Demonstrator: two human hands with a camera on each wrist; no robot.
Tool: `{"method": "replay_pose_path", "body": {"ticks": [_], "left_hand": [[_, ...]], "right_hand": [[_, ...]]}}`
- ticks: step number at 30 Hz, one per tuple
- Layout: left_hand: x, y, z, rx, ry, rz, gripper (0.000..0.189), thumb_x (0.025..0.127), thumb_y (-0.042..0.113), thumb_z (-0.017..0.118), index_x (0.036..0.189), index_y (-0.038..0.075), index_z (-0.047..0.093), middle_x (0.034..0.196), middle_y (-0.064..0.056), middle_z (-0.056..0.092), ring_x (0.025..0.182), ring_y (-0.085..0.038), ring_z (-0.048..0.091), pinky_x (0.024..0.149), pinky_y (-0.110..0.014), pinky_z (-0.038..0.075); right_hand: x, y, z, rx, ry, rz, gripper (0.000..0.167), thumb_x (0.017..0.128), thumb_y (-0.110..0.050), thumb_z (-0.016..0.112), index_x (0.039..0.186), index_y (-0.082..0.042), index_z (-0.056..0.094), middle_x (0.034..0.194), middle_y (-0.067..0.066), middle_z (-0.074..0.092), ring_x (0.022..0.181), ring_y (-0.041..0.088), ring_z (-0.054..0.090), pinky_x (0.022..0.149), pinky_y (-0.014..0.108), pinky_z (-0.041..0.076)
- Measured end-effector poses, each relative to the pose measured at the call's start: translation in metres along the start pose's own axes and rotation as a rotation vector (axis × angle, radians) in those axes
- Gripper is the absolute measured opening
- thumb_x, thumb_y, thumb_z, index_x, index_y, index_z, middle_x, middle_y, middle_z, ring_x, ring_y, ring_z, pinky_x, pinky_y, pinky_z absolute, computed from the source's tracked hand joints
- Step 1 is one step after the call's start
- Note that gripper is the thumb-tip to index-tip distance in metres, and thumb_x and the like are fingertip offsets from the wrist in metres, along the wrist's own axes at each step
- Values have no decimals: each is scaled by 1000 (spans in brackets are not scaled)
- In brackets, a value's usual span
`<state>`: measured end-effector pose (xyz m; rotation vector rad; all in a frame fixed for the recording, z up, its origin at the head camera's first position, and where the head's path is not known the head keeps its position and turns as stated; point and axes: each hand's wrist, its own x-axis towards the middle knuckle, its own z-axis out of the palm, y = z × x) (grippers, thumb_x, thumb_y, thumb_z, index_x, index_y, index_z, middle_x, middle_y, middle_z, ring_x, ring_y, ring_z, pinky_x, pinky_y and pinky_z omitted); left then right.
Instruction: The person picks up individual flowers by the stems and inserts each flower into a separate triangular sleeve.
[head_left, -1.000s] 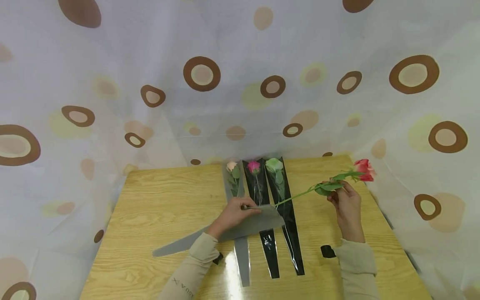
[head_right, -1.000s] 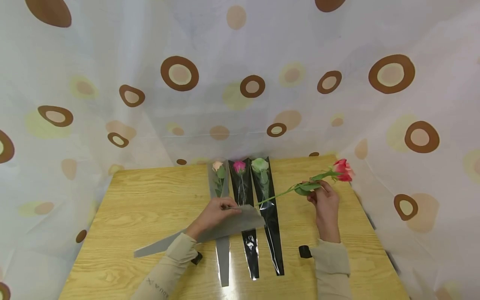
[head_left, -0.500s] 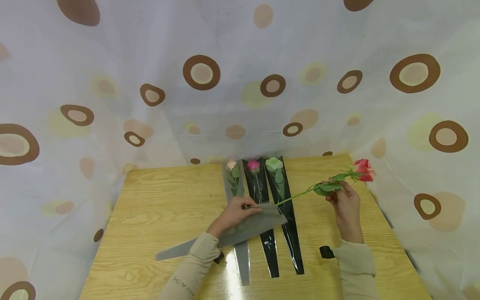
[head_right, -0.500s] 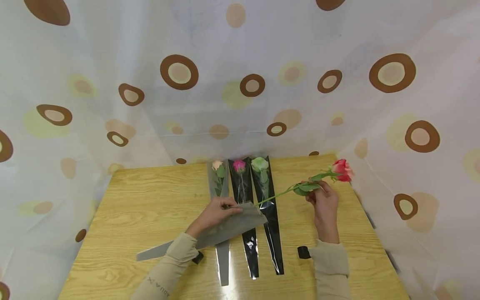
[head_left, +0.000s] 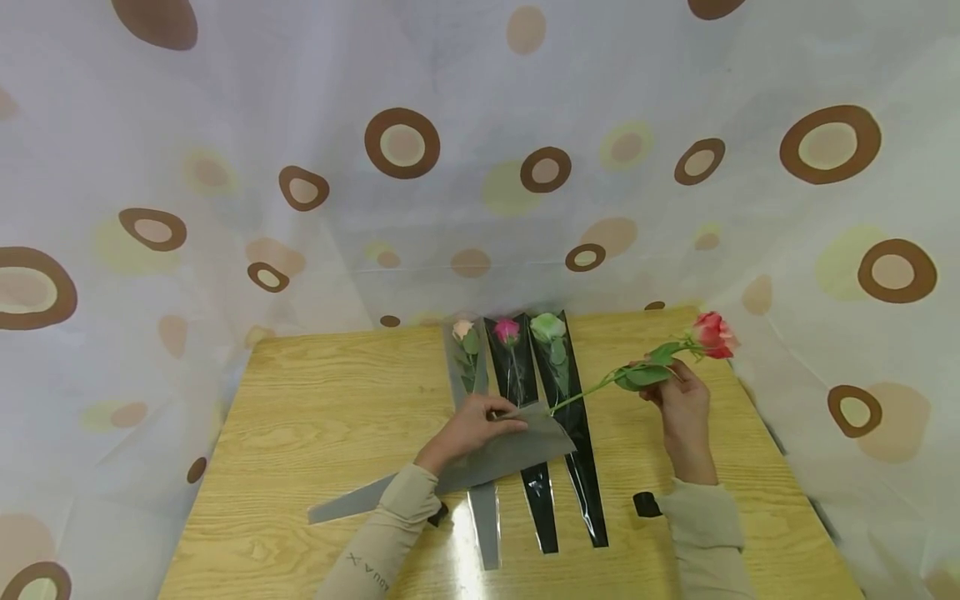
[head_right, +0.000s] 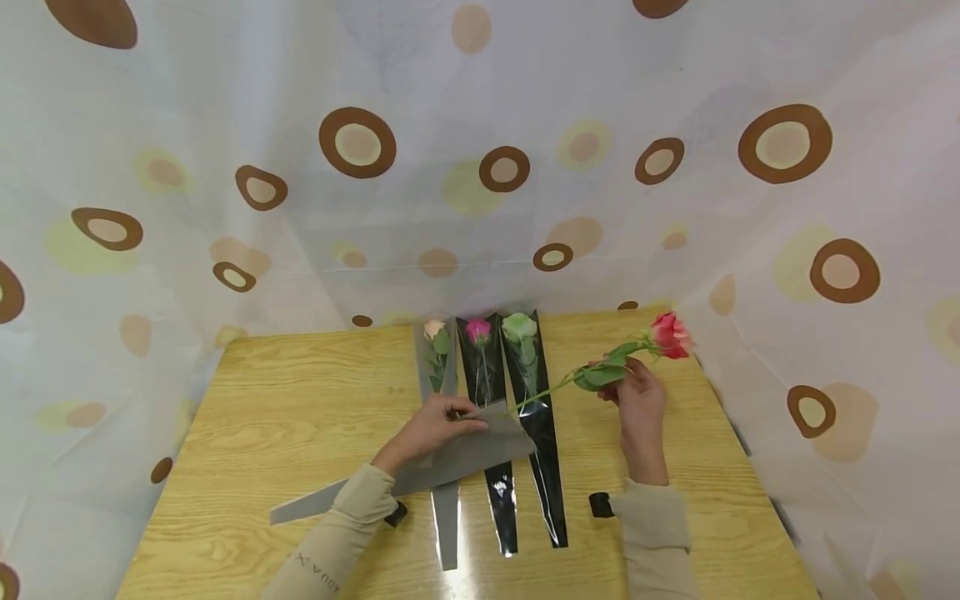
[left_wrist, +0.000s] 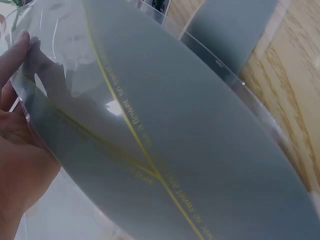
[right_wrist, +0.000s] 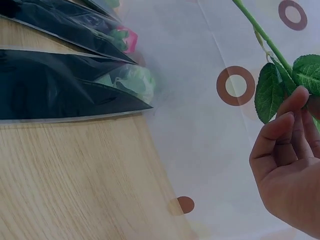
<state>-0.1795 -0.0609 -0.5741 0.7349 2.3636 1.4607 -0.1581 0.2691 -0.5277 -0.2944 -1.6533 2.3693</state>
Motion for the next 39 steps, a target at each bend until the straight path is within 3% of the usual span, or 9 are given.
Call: {"method": "replay_pose_path", "body": {"ticks": [4, 12, 16, 22, 27, 34, 39], "left_hand": [[2, 3, 1, -4, -23, 20, 15, 97, 36, 79, 96, 20, 79, 88, 5, 72, 69, -4, 53, 61, -20, 45], [5, 9, 2, -22, -55, 29, 29, 99, 37, 76, 83, 18, 61, 78, 6, 49, 65, -5, 41, 61, -22, 36], [5, 11, 2, -51, -59, 4, 26, 99, 36, 76, 85, 17, 65, 78, 5, 50, 64, -5, 41, 60, -22, 37], [7, 9, 3, -97, -47, -26, 22, 100, 35, 76, 89, 16, 70, 79, 6, 53, 66, -5, 43, 61, -22, 38], [10, 10, 5, -113, -41, -3, 23, 101, 37, 74, 89, 18, 70, 76, 7, 48, 66, -5, 40, 64, -23, 36], [11, 10, 6, -133, -42, 0, 17, 102, 36, 72, 108, 22, 80, 91, 4, 74, 71, -3, 57, 66, -22, 46], [12, 9, 6, -136, -37, -5, 20, 102, 38, 71, 112, 24, 81, 99, 1, 78, 74, -3, 59, 68, -22, 47]], "right_hand": [[-3, 2, 5, -7, -27, -21, 14, 105, -13, 65, 114, -6, 74, 88, -6, 83, 67, 5, 73, 61, 19, 56], [-6, 8, 16, -107, -82, -44, 15, 105, -17, 67, 114, -5, 70, 91, -9, 82, 65, 4, 69, 62, 19, 56], [-7, 10, 18, -141, -91, -55, 15, 105, -16, 67, 114, -4, 70, 90, -11, 82, 65, 3, 69, 61, 19, 55], [-10, 14, 20, -187, -96, -35, 6, 105, -15, 66, 106, -13, 72, 87, -13, 81, 60, 4, 64, 61, 19, 55], [-13, 18, 22, -206, -139, -32, 16, 106, -17, 66, 114, -4, 69, 88, -13, 81, 58, 5, 58, 60, 19, 52], [-15, 22, 23, -216, -169, -38, 20, 106, -15, 65, 117, 1, 68, 89, -13, 81, 58, 5, 60, 59, 19, 52], [-16, 25, 26, -240, -148, -22, 19, 106, -16, 65, 118, -2, 68, 87, -16, 81, 60, 4, 67, 61, 20, 55]]}}
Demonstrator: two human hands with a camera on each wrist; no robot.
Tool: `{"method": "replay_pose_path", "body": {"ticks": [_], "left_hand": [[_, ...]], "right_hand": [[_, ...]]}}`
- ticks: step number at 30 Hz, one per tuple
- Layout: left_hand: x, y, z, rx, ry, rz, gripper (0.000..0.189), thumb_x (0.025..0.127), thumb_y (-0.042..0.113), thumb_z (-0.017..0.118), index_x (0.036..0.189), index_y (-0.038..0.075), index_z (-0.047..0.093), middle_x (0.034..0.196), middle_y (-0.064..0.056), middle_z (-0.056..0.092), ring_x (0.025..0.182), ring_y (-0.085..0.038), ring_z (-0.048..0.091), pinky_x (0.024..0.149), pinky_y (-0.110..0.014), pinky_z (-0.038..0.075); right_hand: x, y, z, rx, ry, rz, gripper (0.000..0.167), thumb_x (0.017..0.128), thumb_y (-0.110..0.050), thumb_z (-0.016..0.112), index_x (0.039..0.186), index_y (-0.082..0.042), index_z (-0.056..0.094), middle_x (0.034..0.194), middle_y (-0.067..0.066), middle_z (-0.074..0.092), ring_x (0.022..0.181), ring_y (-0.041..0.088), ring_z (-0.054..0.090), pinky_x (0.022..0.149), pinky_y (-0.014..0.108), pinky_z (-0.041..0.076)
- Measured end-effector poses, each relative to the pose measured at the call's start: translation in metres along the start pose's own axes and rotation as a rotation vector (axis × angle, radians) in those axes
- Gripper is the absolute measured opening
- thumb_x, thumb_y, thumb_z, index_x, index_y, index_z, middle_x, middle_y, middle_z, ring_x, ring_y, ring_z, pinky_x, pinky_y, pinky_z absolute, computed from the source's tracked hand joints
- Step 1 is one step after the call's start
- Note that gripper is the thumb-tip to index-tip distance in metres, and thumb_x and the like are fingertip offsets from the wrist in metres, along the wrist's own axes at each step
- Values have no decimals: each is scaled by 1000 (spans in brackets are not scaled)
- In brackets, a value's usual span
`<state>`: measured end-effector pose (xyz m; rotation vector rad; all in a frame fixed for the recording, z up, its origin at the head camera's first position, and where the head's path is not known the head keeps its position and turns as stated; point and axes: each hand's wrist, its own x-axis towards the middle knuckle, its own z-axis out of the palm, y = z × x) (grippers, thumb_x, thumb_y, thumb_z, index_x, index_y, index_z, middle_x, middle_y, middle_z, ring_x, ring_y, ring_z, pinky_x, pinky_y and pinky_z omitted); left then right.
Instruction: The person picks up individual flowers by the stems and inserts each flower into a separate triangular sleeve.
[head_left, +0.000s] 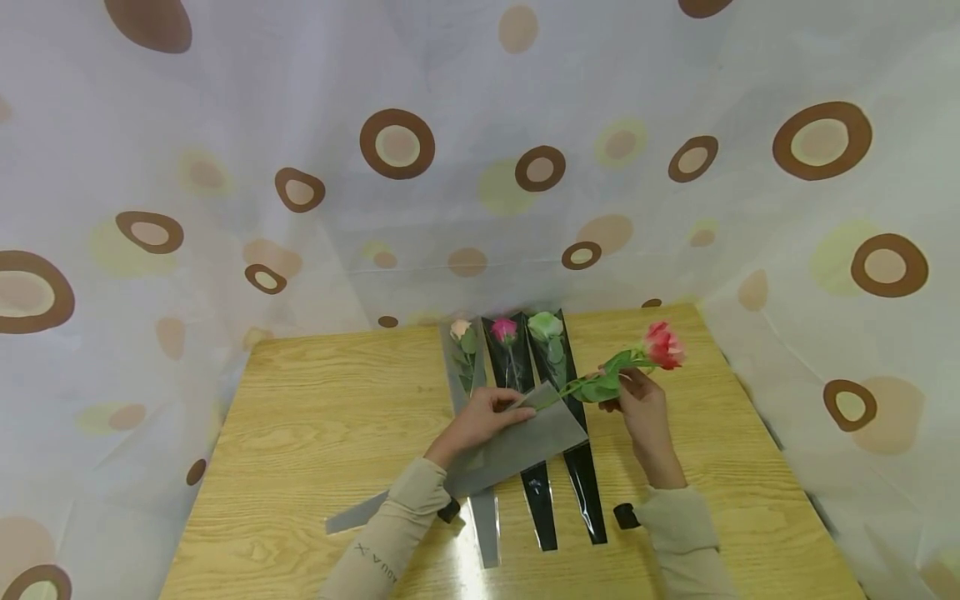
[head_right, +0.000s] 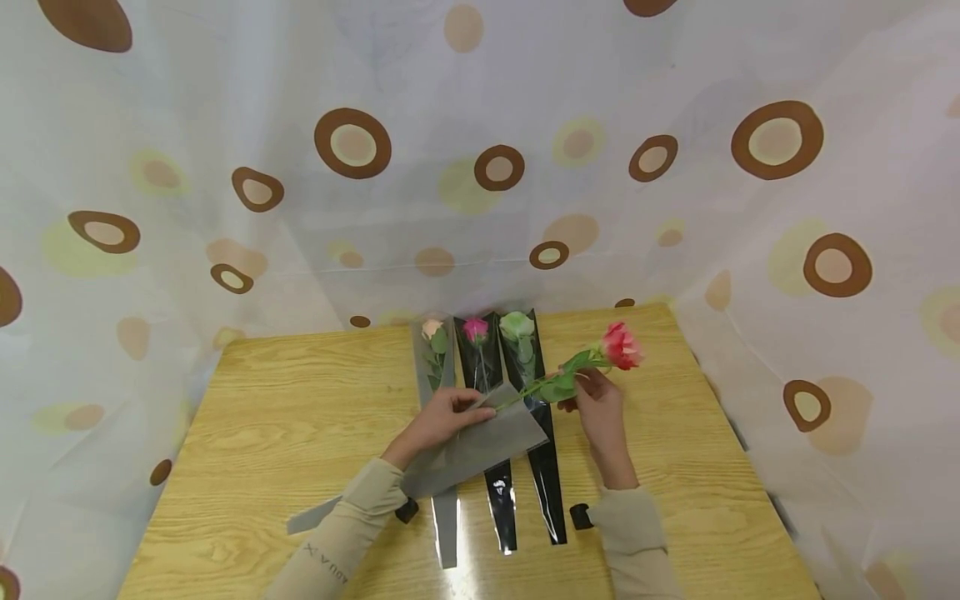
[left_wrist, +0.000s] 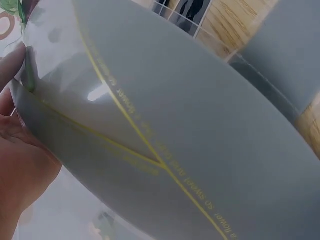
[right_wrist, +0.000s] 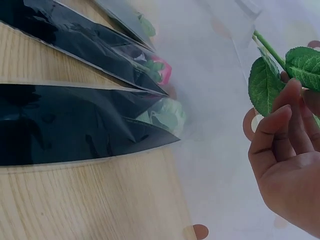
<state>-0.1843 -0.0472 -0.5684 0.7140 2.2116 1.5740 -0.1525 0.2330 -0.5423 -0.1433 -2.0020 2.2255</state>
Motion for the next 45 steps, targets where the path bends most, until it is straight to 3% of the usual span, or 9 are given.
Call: {"method": "replay_pose_path", "body": {"ticks": [5, 9, 12, 16, 21, 25, 31, 37, 45], "left_hand": [[0, -2, 0, -5, 9, -5, 19, 102, 36, 71, 111, 21, 80, 95, 0, 74, 71, -5, 53, 66, -22, 43], [1, 0, 1, 1, 19, -21, 31, 102, 34, 73, 130, 21, 73, 105, -4, 73, 76, -3, 56, 69, -22, 46], [4, 4, 1, 56, 16, -5, 54, 102, 34, 73, 153, 29, 56, 122, -6, 71, 75, -2, 55, 69, -22, 46], [9, 10, 0, 193, -25, 78, 61, 105, 32, 68, 162, 34, 43, 140, -8, 65, 65, -5, 45, 64, -22, 42], [14, 19, -5, 302, -87, 148, 45, 109, 25, 61, 154, 25, 55, 144, -7, 63, 64, -6, 45, 66, -22, 42], [19, 23, -9, 326, -138, 135, 39, 110, 23, 58, 149, 21, 58, 137, -7, 65, 67, -6, 48, 66, -22, 43], [27, 27, -16, 342, -213, 101, 35, 110, 22, 59, 145, 16, 61, 127, -5, 67, 69, -7, 52, 67, -23, 45], [31, 29, -19, 372, -227, 134, 27, 109, 18, 61, 134, 13, 66, 121, -2, 71, 76, -5, 58, 73, -22, 49], [33, 32, -18, 379, -244, 148, 23, 108, 15, 62, 130, 16, 68, 121, -2, 73, 101, -9, 68, 85, -24, 55]], "right_hand": [[-1, 3, 1, -7, 1, 13, 12, 106, -18, 66, 115, -11, 70, 89, -17, 80, 68, 2, 70, 64, 19, 57], [-3, 6, 0, 20, -32, 33, 15, 107, -20, 64, 118, -10, 69, 95, -16, 81, 77, 2, 75, 67, 23, 61], [-4, 7, 1, 45, -56, 38, 19, 108, -20, 63, 121, -6, 67, 97, -14, 81, 76, 5, 77, 66, 26, 63], [-5, 8, 4, 59, -50, 31, 21, 108, -17, 62, 122, -2, 65, 96, -12, 82, 74, 7, 78, 65, 28, 63], [-6, 7, 6, 44, -58, 24, 30, 109, -15, 61, 128, 7, 61, 97, -12, 81, 75, 7, 78, 68, 30, 64], [-6, 8, 7, 37, -71, 22, 36, 109, -15, 60, 131, 13, 58, 98, -13, 81, 74, 6, 78, 68, 29, 64], [-7, 10, 8, 39, -84, 19, 36, 109, -16, 60, 131, 12, 59, 98, -13, 81, 75, 6, 78, 68, 28, 64], [-6, 12, 9, 42, -88, 22, 37, 109, -17, 61, 131, 12, 58, 99, -11, 81, 77, 7, 79, 70, 32, 65], [-6, 13, 8, 57, -106, 11, 38, 109, -17, 60, 131, 13, 57, 101, -10, 82, 81, 9, 80, 73, 34, 65]]}}
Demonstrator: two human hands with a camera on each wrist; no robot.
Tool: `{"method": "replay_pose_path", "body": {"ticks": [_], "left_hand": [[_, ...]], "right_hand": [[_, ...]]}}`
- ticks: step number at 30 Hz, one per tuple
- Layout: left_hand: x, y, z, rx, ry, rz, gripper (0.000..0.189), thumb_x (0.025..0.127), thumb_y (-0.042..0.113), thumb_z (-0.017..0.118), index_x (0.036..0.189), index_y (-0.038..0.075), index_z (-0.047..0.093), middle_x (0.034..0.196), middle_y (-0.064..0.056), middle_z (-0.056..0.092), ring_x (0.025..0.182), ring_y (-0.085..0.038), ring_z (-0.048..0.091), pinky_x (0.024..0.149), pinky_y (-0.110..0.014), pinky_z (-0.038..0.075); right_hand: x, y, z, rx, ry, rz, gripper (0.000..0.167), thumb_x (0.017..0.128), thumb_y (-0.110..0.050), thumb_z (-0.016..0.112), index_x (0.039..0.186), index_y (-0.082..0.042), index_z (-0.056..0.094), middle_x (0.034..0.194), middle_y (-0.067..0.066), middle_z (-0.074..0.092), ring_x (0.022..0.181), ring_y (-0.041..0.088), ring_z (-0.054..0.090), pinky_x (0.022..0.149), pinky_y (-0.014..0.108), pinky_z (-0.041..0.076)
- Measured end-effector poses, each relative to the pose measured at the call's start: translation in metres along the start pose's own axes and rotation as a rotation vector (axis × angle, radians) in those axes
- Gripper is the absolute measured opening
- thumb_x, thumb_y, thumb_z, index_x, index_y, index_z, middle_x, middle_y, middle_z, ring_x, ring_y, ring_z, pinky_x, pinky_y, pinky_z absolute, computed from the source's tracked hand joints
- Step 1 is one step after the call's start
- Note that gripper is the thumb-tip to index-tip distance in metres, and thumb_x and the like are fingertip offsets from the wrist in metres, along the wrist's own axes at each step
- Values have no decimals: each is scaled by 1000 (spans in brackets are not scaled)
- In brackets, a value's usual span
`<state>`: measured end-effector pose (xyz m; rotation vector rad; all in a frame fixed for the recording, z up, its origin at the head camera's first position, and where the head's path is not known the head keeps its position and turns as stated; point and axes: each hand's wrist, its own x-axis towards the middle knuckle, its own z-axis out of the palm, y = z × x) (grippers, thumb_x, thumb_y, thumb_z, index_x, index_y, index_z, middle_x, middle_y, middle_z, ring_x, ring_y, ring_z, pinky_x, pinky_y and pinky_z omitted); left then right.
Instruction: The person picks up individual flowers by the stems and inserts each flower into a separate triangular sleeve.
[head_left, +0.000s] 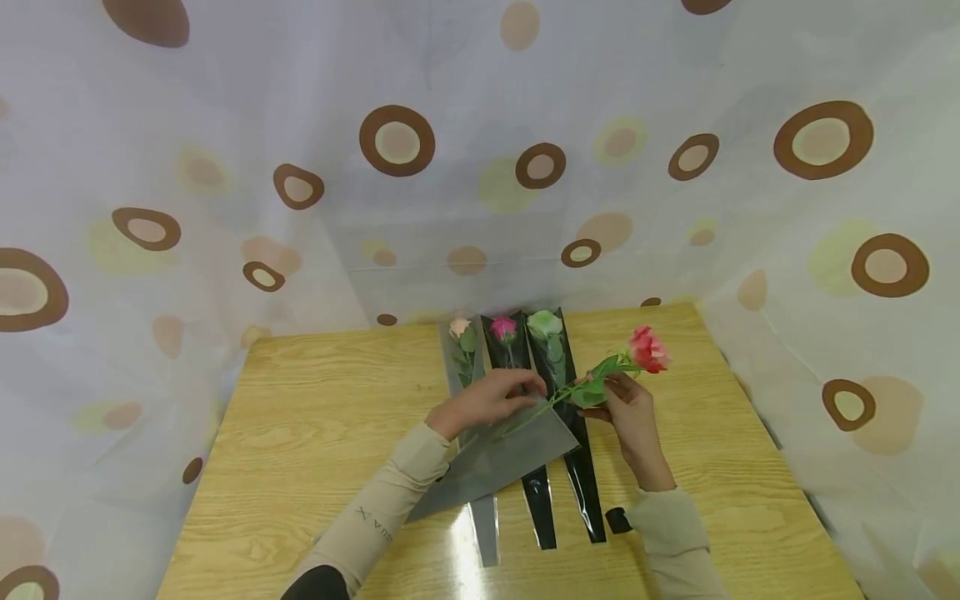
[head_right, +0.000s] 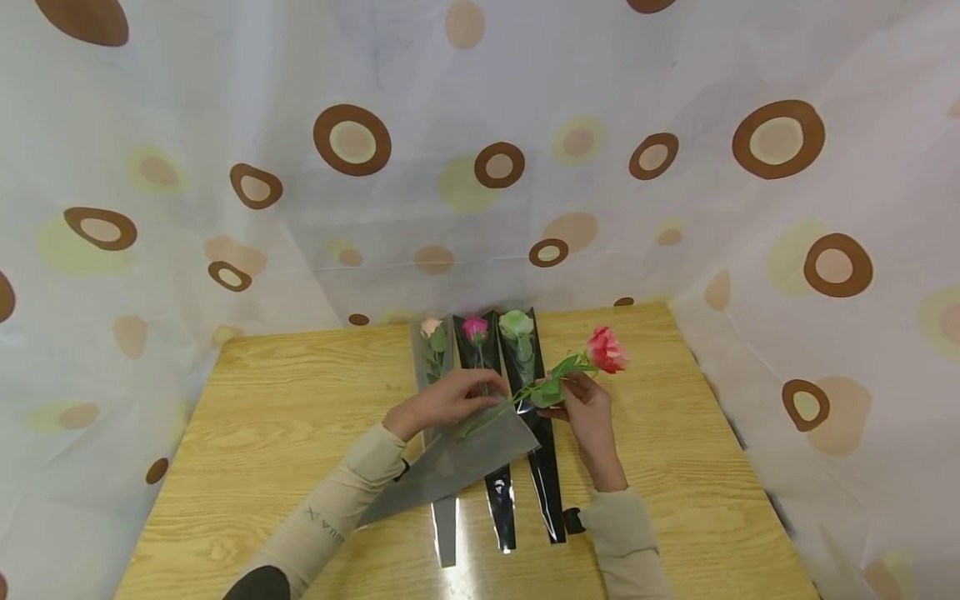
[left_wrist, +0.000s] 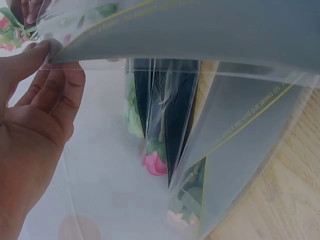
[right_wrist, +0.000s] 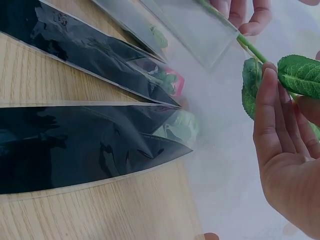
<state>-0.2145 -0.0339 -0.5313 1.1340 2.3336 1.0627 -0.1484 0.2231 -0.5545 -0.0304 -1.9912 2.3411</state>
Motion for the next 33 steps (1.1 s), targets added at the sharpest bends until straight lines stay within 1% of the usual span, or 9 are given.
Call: {"method": "replay_pose_path", "body": {"ticks": [4, 8, 11, 15, 19, 23, 28, 31, 33], "left_hand": [[1, 1, 0, 1, -19, -17, 27, 108, 15, 61, 135, 14, 67, 126, -3, 73, 109, -12, 69, 89, -24, 55], [6, 3, -5, 36, -29, -26, 31, 109, 16, 60, 140, 12, 65, 122, -4, 72, 95, -11, 66, 83, -23, 52], [11, 6, -12, 42, -37, -19, 31, 109, 15, 61, 140, 12, 65, 117, -4, 74, 92, -10, 67, 83, -24, 53], [15, 7, -19, 5, -38, -15, 28, 109, 17, 60, 136, 14, 67, 116, -2, 77, 103, -10, 71, 90, -27, 56], [18, 5, -19, -22, -29, -32, 27, 109, 22, 60, 135, 18, 68, 122, -1, 78, 110, -10, 72, 95, -27, 57], [21, 3, -16, -22, 8, -34, 24, 109, 25, 61, 129, 17, 71, 122, 0, 79, 112, -9, 74, 95, -25, 57], [21, 2, -12, -9, 72, -45, 20, 109, 27, 62, 121, 18, 73, 116, 1, 80, 106, -6, 74, 92, -24, 58], [20, 2, -9, -21, 106, -60, 19, 109, 27, 62, 120, 18, 73, 116, 2, 80, 105, -7, 74, 92, -25, 58], [19, 3, -8, -39, 133, -68, 18, 108, 27, 62, 120, 19, 74, 115, 1, 79, 105, -8, 74, 92, -25, 58]], "right_hand": [[0, 1, 1, 0, 14, -3, 28, 109, -16, 60, 126, 6, 61, 100, -11, 82, 81, 8, 80, 71, 32, 65], [0, 1, 3, 17, 29, 1, 21, 109, -16, 61, 121, 1, 63, 99, -10, 81, 81, 8, 80, 71, 30, 65], [0, 1, 4, 29, 34, 0, 25, 109, -15, 61, 122, 6, 61, 99, -10, 81, 82, 8, 80, 72, 30, 65], [-2, 1, 7, 41, 30, -6, 36, 109, -13, 60, 128, 16, 56, 101, -9, 81, 87, 7, 80, 74, 31, 65], [-5, 2, 10, 69, 27, -18, 35, 109, -14, 60, 128, 16, 56, 101, -8, 82, 87, 9, 80, 74, 32, 65], [-5, 4, 12, 77, 40, -20, 26, 109, -12, 59, 124, 9, 61, 100, -6, 82, 86, 9, 80, 74, 32, 65], [-6, 6, 16, 4, 75, 40, 25, 108, -14, 63, 123, 6, 63, 94, -15, 81, 83, 3, 77, 70, 27, 63], [-6, 7, 17, -44, 92, 62, 25, 107, -15, 64, 122, 6, 65, 93, -18, 80, 81, 2, 75, 69, 28, 63], [-7, 6, 18, -67, 107, 68, 20, 107, -11, 62, 120, 4, 68, 93, -19, 79, 80, 2, 73, 69, 29, 62]]}}
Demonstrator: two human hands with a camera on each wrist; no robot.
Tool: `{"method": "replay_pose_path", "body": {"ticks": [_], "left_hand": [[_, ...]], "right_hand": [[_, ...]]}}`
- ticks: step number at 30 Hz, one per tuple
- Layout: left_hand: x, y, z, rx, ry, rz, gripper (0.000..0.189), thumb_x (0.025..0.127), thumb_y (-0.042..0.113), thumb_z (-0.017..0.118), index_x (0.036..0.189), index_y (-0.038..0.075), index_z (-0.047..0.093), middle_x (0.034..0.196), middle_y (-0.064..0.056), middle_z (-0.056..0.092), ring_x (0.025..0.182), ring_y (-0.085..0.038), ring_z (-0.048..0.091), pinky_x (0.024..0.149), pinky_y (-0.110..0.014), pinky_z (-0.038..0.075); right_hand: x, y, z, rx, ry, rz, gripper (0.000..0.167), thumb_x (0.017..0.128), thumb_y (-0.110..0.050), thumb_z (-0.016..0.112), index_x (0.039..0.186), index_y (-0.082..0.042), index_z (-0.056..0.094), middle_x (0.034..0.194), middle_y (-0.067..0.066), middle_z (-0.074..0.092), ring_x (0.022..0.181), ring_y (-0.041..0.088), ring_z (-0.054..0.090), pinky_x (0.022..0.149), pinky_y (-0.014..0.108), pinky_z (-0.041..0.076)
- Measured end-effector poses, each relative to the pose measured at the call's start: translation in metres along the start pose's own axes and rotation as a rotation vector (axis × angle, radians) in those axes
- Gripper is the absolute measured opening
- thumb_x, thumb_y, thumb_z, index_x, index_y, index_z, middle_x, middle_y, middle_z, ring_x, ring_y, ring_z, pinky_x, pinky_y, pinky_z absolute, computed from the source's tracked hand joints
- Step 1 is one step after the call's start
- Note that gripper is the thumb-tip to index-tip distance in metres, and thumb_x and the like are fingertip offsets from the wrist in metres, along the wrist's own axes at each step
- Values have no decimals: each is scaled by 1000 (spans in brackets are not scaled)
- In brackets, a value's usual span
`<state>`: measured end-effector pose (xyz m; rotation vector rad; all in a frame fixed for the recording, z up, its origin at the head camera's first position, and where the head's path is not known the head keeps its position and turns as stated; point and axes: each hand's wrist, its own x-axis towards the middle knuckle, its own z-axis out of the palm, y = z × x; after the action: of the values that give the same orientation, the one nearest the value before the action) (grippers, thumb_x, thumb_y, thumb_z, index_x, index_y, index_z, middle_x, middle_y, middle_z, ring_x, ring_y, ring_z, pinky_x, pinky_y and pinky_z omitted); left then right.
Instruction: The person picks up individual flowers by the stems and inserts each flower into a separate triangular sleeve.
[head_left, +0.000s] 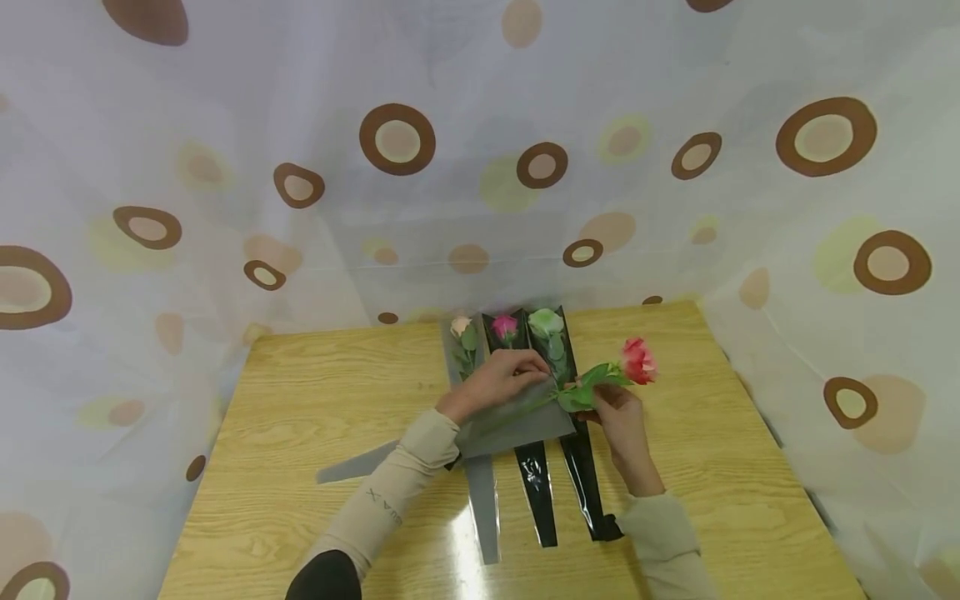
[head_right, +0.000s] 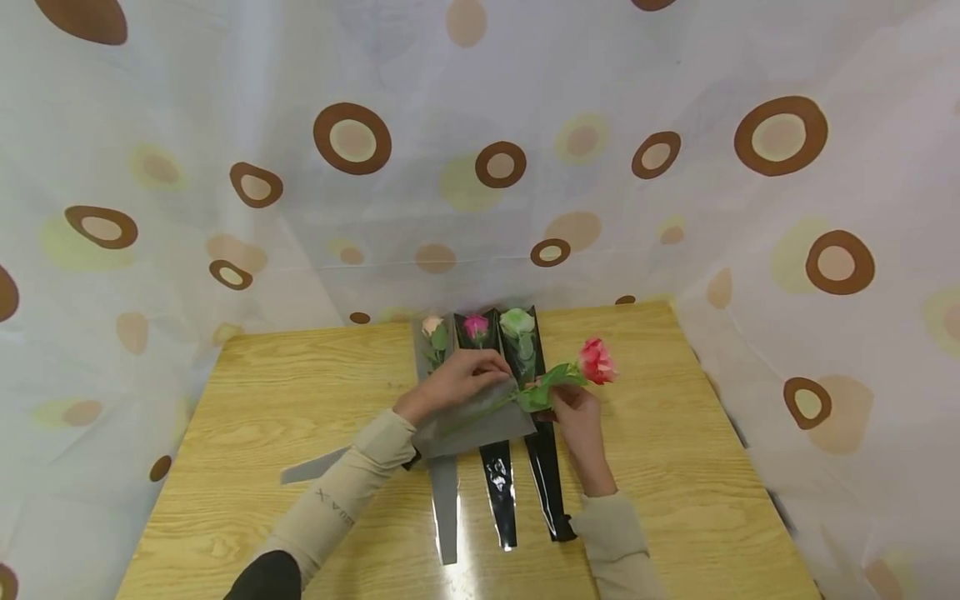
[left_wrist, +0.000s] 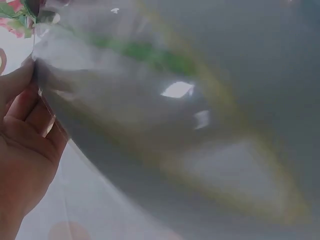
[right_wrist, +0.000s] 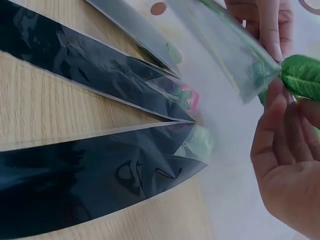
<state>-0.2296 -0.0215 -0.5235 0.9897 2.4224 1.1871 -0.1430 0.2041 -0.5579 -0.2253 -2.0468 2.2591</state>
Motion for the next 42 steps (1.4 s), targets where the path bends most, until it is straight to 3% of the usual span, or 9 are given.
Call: {"method": "replay_pose_path", "body": {"ticks": [4, 8, 16, 21, 27, 33, 36, 42], "left_hand": [[-2, 0, 3, -34, 40, -10, 18, 108, 28, 62, 119, 19, 74, 115, 1, 80, 104, -8, 74, 90, -26, 58], [-4, 0, 6, -51, 60, -10, 19, 108, 28, 62, 119, 19, 74, 115, 1, 80, 104, -8, 73, 89, -25, 58], [-1, -5, 13, -95, 100, 0, 21, 109, 26, 61, 119, 14, 75, 114, -2, 80, 103, -11, 74, 89, -27, 58], [0, -8, 18, -62, 115, -31, 25, 109, 30, 60, 122, 14, 75, 113, 0, 78, 101, -9, 71, 89, -27, 57], [-4, -7, 23, 10, 116, -54, 30, 110, 37, 59, 127, 16, 72, 101, 7, 75, 86, -5, 65, 79, -25, 54], [-4, -8, 31, 37, 166, -61, 26, 109, 35, 60, 124, 18, 72, 98, 3, 75, 78, -3, 60, 74, -23, 49], [-5, -10, 34, 11, 207, -74, 22, 109, 32, 61, 118, 17, 74, 100, 1, 76, 79, -5, 59, 75, -24, 47], [-6, -12, 38, -124, 243, -100, 19, 108, 32, 62, 115, 18, 73, 110, -1, 78, 96, -10, 69, 87, -29, 54]], "right_hand": [[-1, -1, 1, -32, 18, 7, 17, 107, -5, 59, 118, 2, 70, 94, -22, 76, 80, 2, 70, 69, 26, 60], [-1, -1, 2, -41, 15, 16, 22, 107, -10, 62, 121, 5, 68, 94, -21, 76, 80, 2, 71, 71, 27, 61], [-1, 4, 4, 88, -23, 24, 29, 107, -11, 63, 128, 9, 61, 101, -12, 76, 87, 6, 76, 73, 31, 65], [-2, 6, 6, 170, -45, 23, 23, 108, -10, 60, 126, 5, 61, 103, -9, 76, 87, 9, 78, 75, 33, 66], [-4, 8, 7, 249, -88, 44, 26, 110, -14, 58, 129, 3, 60, 107, -5, 76, 87, 13, 80, 79, 32, 65], [-6, 9, 14, 251, -90, 57, 26, 110, -14, 58, 129, 3, 59, 109, -4, 75, 89, 13, 80, 80, 33, 65], [-7, 10, 17, 218, -62, 89, 23, 109, -13, 60, 128, 1, 59, 106, -6, 74, 89, 11, 79, 79, 33, 65], [-9, 9, 21, 188, -20, 104, 22, 107, -10, 62, 128, -1, 59, 102, -9, 75, 90, 7, 78, 79, 32, 65]]}}
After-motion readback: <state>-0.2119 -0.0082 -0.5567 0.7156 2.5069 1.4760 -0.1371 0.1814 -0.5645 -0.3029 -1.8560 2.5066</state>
